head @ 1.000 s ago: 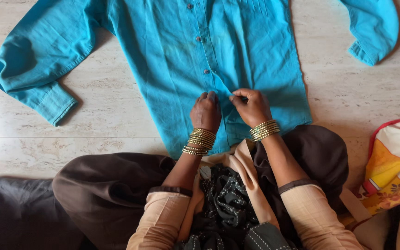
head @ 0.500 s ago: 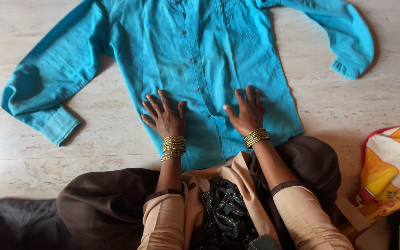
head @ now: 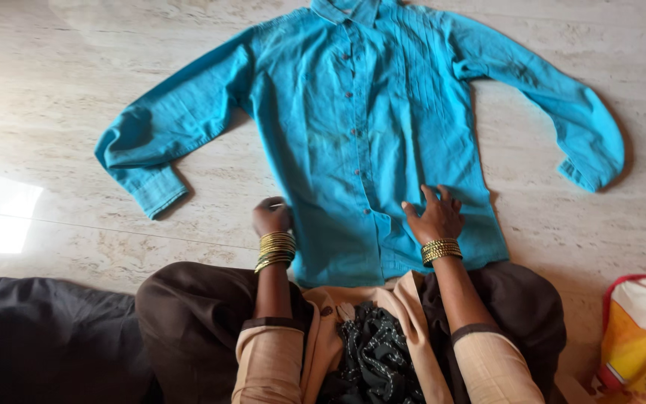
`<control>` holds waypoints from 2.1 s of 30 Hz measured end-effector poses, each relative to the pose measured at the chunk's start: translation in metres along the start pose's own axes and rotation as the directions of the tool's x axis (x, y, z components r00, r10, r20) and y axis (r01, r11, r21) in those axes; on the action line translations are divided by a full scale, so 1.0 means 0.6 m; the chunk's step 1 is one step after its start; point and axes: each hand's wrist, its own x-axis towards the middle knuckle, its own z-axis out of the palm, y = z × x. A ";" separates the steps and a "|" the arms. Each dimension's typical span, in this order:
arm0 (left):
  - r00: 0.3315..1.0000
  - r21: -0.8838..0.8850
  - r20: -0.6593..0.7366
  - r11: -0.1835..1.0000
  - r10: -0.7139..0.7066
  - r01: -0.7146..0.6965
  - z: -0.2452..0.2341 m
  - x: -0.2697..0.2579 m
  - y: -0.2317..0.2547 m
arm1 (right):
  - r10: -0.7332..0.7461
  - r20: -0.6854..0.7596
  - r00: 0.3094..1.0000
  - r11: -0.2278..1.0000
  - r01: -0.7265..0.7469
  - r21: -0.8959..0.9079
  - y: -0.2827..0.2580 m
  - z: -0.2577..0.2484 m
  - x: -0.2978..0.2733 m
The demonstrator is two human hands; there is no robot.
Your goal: The person spreads out a blue long-sleeved shirt on the floor and buttons several buttons down the front by hand, then smooths the fabric with both hands.
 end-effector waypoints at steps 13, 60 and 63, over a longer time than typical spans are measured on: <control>0.975 0.322 -0.107 0.934 0.196 -0.153 0.056 -0.035 -0.001 | 0.008 0.009 1.000 0.999 -0.008 -0.038 -0.004 0.006 0.005; 0.979 0.954 0.099 0.262 0.177 -0.144 0.050 -0.082 0.029 | -0.104 0.095 0.990 0.993 0.109 -0.040 0.010 0.012 0.051; 0.991 0.965 0.128 0.225 0.050 -0.136 0.033 -0.120 0.039 | -0.056 0.178 0.982 0.994 0.071 -0.079 0.008 -0.007 0.034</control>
